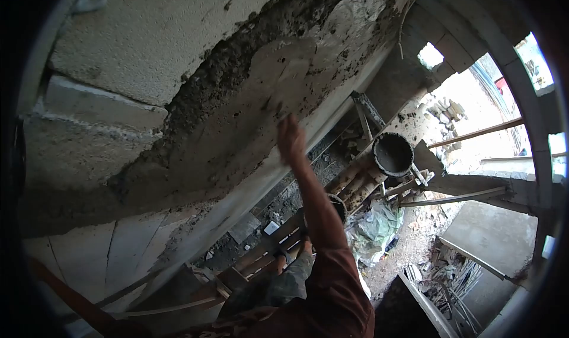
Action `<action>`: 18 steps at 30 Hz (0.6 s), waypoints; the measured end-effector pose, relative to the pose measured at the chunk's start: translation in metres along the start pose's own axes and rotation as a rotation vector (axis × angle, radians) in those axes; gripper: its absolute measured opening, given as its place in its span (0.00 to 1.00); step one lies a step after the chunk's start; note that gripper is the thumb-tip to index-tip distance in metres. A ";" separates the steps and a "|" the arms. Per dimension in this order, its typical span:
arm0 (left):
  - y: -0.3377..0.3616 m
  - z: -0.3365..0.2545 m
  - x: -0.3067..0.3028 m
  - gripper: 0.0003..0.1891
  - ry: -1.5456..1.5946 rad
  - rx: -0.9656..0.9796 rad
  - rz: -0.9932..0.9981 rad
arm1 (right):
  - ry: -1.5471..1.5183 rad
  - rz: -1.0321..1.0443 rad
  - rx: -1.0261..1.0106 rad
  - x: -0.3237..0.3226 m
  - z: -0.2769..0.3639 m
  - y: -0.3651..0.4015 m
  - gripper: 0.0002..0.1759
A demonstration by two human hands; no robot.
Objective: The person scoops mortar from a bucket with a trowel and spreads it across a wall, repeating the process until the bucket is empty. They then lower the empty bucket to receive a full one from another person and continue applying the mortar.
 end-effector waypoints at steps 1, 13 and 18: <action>0.000 0.007 0.002 0.30 -0.010 -0.010 0.000 | -0.015 -0.017 0.040 0.015 -0.012 0.026 0.08; 0.017 0.070 -0.022 0.24 0.340 -0.221 0.019 | 0.551 -0.074 0.224 -0.140 -0.105 0.228 0.08; 0.203 -0.034 -0.058 0.21 0.287 0.035 0.269 | 0.453 -0.589 0.022 -0.207 -0.145 0.262 0.10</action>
Point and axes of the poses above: each hand's wrist, its own y-axis away from the middle knuckle, its own x-axis out of the palm, z = x × y, the point moved 6 cm from there along -y, towards the middle knuckle, and after that the axes turned 3 degrees about -z, right-handed, at the moved point
